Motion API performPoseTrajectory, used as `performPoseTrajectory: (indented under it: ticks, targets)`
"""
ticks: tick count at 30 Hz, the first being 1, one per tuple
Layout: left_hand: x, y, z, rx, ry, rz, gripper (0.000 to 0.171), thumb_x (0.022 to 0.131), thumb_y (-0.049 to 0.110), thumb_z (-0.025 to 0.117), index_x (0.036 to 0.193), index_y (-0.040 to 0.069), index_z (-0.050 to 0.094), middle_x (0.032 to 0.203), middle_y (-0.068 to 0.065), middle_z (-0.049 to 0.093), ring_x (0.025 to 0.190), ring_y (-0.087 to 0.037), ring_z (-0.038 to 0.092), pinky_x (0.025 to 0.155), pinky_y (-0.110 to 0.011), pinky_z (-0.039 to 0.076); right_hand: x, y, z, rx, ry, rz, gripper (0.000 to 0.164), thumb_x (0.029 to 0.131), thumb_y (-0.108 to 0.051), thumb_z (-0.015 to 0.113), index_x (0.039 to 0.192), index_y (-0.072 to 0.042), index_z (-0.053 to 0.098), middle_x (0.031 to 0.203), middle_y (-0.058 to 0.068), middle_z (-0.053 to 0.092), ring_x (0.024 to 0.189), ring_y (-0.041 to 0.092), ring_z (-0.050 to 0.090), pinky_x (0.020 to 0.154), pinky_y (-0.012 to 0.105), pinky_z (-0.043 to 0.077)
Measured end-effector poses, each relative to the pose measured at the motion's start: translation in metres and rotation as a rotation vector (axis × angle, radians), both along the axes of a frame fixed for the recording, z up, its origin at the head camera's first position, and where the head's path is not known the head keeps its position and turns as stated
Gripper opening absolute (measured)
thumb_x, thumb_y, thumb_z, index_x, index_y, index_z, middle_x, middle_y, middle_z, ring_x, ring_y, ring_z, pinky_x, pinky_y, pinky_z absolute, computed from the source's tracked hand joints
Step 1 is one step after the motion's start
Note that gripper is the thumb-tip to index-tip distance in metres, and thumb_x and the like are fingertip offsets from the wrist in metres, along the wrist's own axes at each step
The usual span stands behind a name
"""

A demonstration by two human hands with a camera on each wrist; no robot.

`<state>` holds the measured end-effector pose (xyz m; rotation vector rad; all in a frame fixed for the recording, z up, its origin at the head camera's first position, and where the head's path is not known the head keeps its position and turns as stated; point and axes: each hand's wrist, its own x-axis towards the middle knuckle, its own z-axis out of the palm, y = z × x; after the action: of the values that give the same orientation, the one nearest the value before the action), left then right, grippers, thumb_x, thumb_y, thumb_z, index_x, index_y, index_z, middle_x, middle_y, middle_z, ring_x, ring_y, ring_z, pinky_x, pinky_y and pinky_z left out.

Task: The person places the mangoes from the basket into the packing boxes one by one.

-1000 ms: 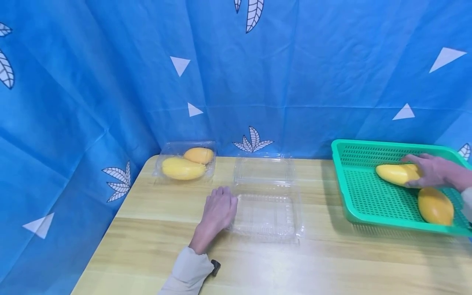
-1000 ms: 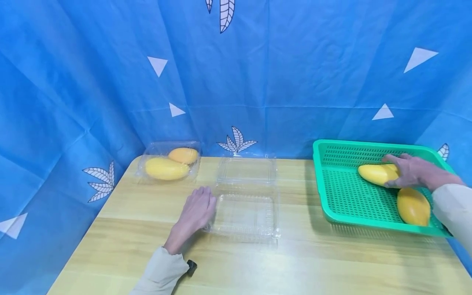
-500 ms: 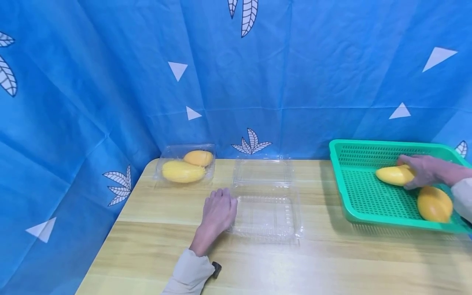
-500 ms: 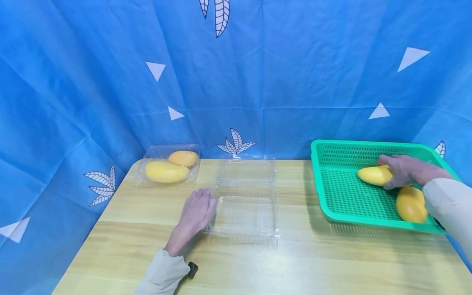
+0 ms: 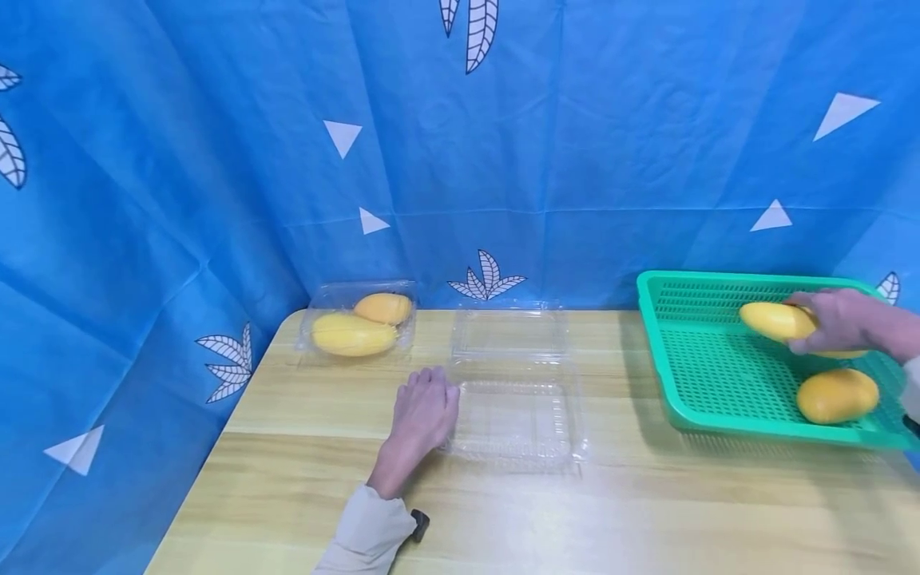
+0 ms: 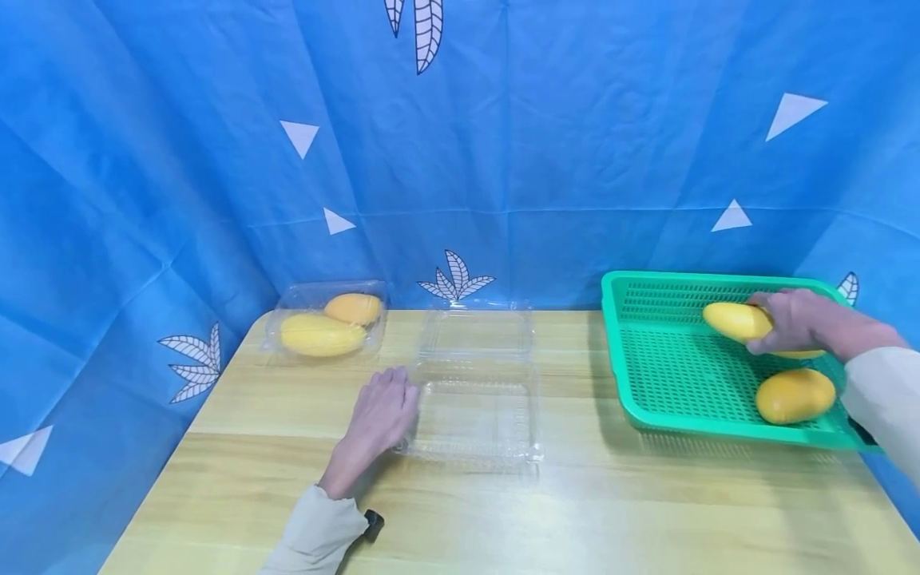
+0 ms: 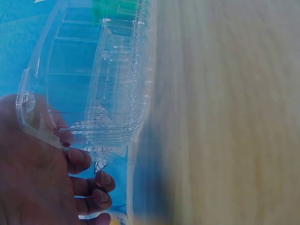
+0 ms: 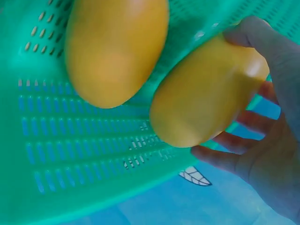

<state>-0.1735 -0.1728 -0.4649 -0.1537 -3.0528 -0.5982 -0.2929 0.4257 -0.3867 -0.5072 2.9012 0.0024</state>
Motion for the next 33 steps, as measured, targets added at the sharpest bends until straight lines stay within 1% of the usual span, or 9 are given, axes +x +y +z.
performPoseTrajectory:
  ticks: [4, 9, 13, 17, 21, 24, 26, 29, 33]
  targets:
    - [0.0, -0.002, -0.001, 0.001, -0.011, 0.006, 0.021, 0.103, 0.023, 0.036, 0.09, 0.011, 0.047, 0.088, -0.007, 0.046, 0.084, -0.028, 0.042, 0.076, -0.043, 0.038, 0.009, -0.008, 0.014, -0.054, 0.025, -0.028, 0.07, 0.083, -0.031, 0.08, 0.122, 0.017, 0.047, 0.076, 0.008, 0.05, 0.061, 0.021, 0.046, 0.055, 0.036, 0.038]
    - [0.002, -0.005, 0.0, 0.002, -0.021, 0.024, 0.022, 0.103, 0.024, 0.036, 0.094, 0.009, 0.05, 0.091, -0.008, 0.048, 0.088, -0.029, 0.044, 0.079, -0.045, 0.039, 0.017, -0.019, 0.034, -0.096, 0.032, -0.056, 0.07, 0.085, -0.036, 0.08, 0.117, 0.016, 0.045, 0.085, 0.013, 0.057, 0.065, 0.021, 0.052, 0.056, 0.036, 0.044]
    - [0.002, -0.005, 0.001, 0.02, -0.013, 0.027, 0.022, 0.103, 0.023, 0.036, 0.093, 0.008, 0.05, 0.09, -0.009, 0.048, 0.088, -0.029, 0.044, 0.079, -0.046, 0.04, 0.026, -0.03, 0.044, -0.147, 0.041, -0.093, 0.07, 0.09, -0.038, 0.074, 0.123, 0.015, 0.041, 0.085, 0.013, 0.057, 0.064, 0.022, 0.054, 0.056, 0.037, 0.042]
    - [0.003, -0.002, 0.001, 0.036, -0.016, 0.015, 0.021, 0.104, 0.023, 0.038, 0.092, 0.008, 0.049, 0.088, -0.008, 0.047, 0.086, -0.029, 0.043, 0.078, -0.045, 0.039, 0.04, -0.045, 0.046, -0.199, 0.104, -0.086, 0.072, 0.094, -0.038, 0.07, 0.134, 0.015, 0.041, 0.088, 0.013, 0.057, 0.069, 0.024, 0.052, 0.056, 0.038, 0.04]
    - [0.003, -0.002, -0.001, 0.029, -0.034, 0.01, 0.021, 0.104, 0.022, 0.038, 0.092, 0.008, 0.049, 0.088, -0.008, 0.046, 0.085, -0.029, 0.043, 0.076, -0.044, 0.039, 0.055, -0.061, 0.042, -0.292, 0.197, -0.073, 0.069, 0.093, -0.038, 0.073, 0.137, 0.009, 0.048, 0.094, 0.014, 0.056, 0.075, 0.026, 0.047, 0.055, 0.038, 0.036]
    - [0.001, -0.001, -0.001, 0.021, -0.028, 0.005, 0.021, 0.104, 0.023, 0.038, 0.093, 0.008, 0.049, 0.088, -0.008, 0.047, 0.086, -0.029, 0.043, 0.077, -0.044, 0.039, 0.065, -0.072, 0.042, -0.364, 0.238, -0.107, 0.069, 0.093, -0.04, 0.073, 0.139, 0.005, 0.049, 0.095, 0.016, 0.055, 0.075, 0.026, 0.045, 0.054, 0.038, 0.034]
    - [0.0, -0.002, 0.0, 0.015, -0.021, 0.004, 0.022, 0.104, 0.023, 0.038, 0.093, 0.009, 0.049, 0.089, -0.008, 0.047, 0.087, -0.03, 0.044, 0.077, -0.045, 0.039, 0.071, -0.08, 0.044, -0.396, 0.232, -0.146, 0.072, 0.094, -0.043, 0.071, 0.143, 0.003, 0.046, 0.093, 0.015, 0.054, 0.072, 0.025, 0.045, 0.054, 0.038, 0.034]
    - [0.0, -0.002, 0.001, 0.018, -0.023, 0.003, 0.021, 0.105, 0.023, 0.038, 0.093, 0.009, 0.05, 0.089, -0.008, 0.048, 0.087, -0.029, 0.044, 0.077, -0.046, 0.04, 0.077, -0.09, 0.05, -0.44, 0.188, -0.191, 0.076, 0.098, -0.047, 0.065, 0.152, 0.001, 0.037, 0.09, 0.014, 0.052, 0.069, 0.025, 0.046, 0.054, 0.039, 0.034]
    - [0.002, -0.001, 0.002, 0.03, -0.02, 0.003, 0.02, 0.104, 0.022, 0.04, 0.091, 0.01, 0.049, 0.087, -0.008, 0.048, 0.086, -0.029, 0.045, 0.077, -0.046, 0.04, 0.085, -0.102, 0.058, -0.489, 0.175, -0.21, 0.078, 0.101, -0.047, 0.06, 0.158, -0.003, 0.03, 0.096, 0.017, 0.055, 0.071, 0.027, 0.051, 0.054, 0.039, 0.037]
